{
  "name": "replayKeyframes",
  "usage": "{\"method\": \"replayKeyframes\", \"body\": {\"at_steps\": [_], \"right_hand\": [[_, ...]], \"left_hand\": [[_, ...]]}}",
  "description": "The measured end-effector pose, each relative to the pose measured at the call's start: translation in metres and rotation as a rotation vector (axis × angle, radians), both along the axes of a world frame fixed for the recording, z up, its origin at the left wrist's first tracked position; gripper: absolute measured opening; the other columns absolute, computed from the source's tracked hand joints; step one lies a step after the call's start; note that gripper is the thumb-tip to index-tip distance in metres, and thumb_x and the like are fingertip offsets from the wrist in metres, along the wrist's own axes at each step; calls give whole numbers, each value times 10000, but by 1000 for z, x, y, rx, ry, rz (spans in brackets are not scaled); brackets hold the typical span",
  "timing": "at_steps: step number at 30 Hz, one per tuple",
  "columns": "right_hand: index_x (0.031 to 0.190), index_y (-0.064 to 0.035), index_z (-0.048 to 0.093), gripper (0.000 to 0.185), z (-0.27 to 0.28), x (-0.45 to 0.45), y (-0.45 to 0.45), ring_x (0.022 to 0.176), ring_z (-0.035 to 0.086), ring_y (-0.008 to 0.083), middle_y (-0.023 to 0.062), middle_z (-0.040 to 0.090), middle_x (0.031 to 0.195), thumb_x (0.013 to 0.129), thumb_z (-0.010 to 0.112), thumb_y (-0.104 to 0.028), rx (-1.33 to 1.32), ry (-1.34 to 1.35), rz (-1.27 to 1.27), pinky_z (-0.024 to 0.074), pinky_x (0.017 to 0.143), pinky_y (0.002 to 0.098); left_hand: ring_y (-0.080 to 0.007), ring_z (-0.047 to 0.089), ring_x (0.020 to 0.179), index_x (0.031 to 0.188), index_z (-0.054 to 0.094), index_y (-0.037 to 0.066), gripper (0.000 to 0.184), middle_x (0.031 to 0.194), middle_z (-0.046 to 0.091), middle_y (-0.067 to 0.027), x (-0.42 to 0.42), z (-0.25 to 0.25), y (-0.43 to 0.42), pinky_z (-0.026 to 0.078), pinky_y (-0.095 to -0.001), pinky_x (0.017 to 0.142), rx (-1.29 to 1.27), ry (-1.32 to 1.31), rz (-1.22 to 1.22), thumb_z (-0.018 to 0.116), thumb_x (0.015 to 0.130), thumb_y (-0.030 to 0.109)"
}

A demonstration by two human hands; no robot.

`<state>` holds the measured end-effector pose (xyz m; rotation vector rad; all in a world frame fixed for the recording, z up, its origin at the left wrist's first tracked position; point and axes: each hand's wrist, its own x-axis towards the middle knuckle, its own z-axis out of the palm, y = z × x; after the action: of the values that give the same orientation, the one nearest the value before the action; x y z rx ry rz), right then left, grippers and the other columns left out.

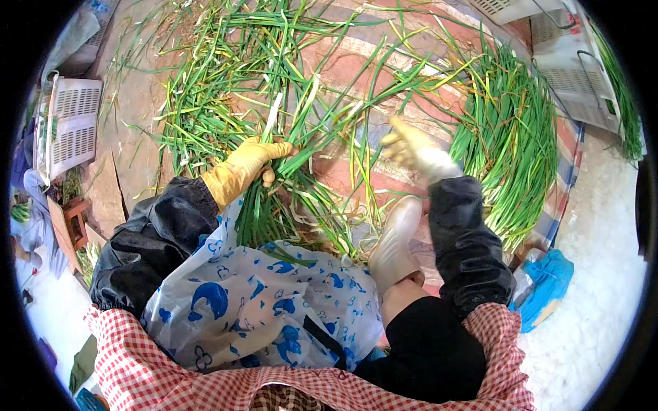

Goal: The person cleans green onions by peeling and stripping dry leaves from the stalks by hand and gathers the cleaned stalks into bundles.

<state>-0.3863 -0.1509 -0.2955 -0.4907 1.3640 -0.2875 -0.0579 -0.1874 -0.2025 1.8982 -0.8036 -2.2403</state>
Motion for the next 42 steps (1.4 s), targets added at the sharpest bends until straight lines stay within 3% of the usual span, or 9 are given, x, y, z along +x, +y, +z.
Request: {"method": "replayKeyframes", "body": {"at_steps": [8,11,15,19,27,31,35,39,42], "right_hand": [[1014,-85,565,295,-18,58,-21,542,397,56,39,649,895,881,569,-348,-96,-547,-641,289,412,205],[952,-59,562,175,-2,30,-24,524,480,91,102,652,864,929,501,-221,-466,121,-421,334,384,209],[950,-27,522,118,21,67,-6,584,614,143,94,643,802,904,554,-131,-411,-89,-434,463,441,235],[956,-37,523,132,42,128,-4,519,579,142,91,642,804,926,522,-166,-253,-501,-662,466,447,238],[864,-90,537,108,19,52,-46,435,352,64,49,559,704,879,558,-196,-29,-561,-1217,245,371,190],[870,-66,572,268,10,-1,-56,490,461,105,60,594,788,927,507,-320,-554,210,-611,366,434,244],[1098,-66,599,368,37,35,-39,895,606,203,78,642,927,895,553,-370,-801,232,-202,470,803,312],[938,-65,666,310,47,75,-43,981,589,318,158,634,991,834,581,-345,-1092,477,421,460,849,388],[936,-48,655,286,-6,49,-57,900,606,318,163,644,972,835,568,-300,-959,527,-105,466,791,406]], "left_hand": [[-131,470,359,963,606,21,244,770,641,-41,-7,11,12,347,-249,335,-8,-24,-60,671,840,222],[-117,481,388,987,625,22,289,849,680,-53,5,6,-3,347,-228,359,-55,-98,-20,566,890,288],[-116,553,456,1032,622,19,346,893,688,-48,-8,21,-12,392,-221,388,-77,75,-29,554,895,329],[-179,644,573,1061,532,65,349,795,642,-70,-28,23,5,466,-252,436,75,197,5,556,898,373],[-107,382,339,1041,504,79,307,788,641,-89,-13,18,16,336,-251,372,113,184,-163,554,914,355],[-120,392,330,1050,519,32,330,847,663,-135,-10,14,18,375,-288,359,89,214,-149,551,918,333],[-107,373,331,1122,485,75,334,787,653,-98,-16,15,18,339,-265,375,140,174,-139,551,919,331],[-107,358,330,1153,471,80,343,836,669,-122,-20,16,18,329,-261,378,133,189,-231,546,922,322],[-109,359,325,1126,452,85,327,865,671,-139,-14,17,22,318,-256,376,145,199,-215,541,924,327]]}}
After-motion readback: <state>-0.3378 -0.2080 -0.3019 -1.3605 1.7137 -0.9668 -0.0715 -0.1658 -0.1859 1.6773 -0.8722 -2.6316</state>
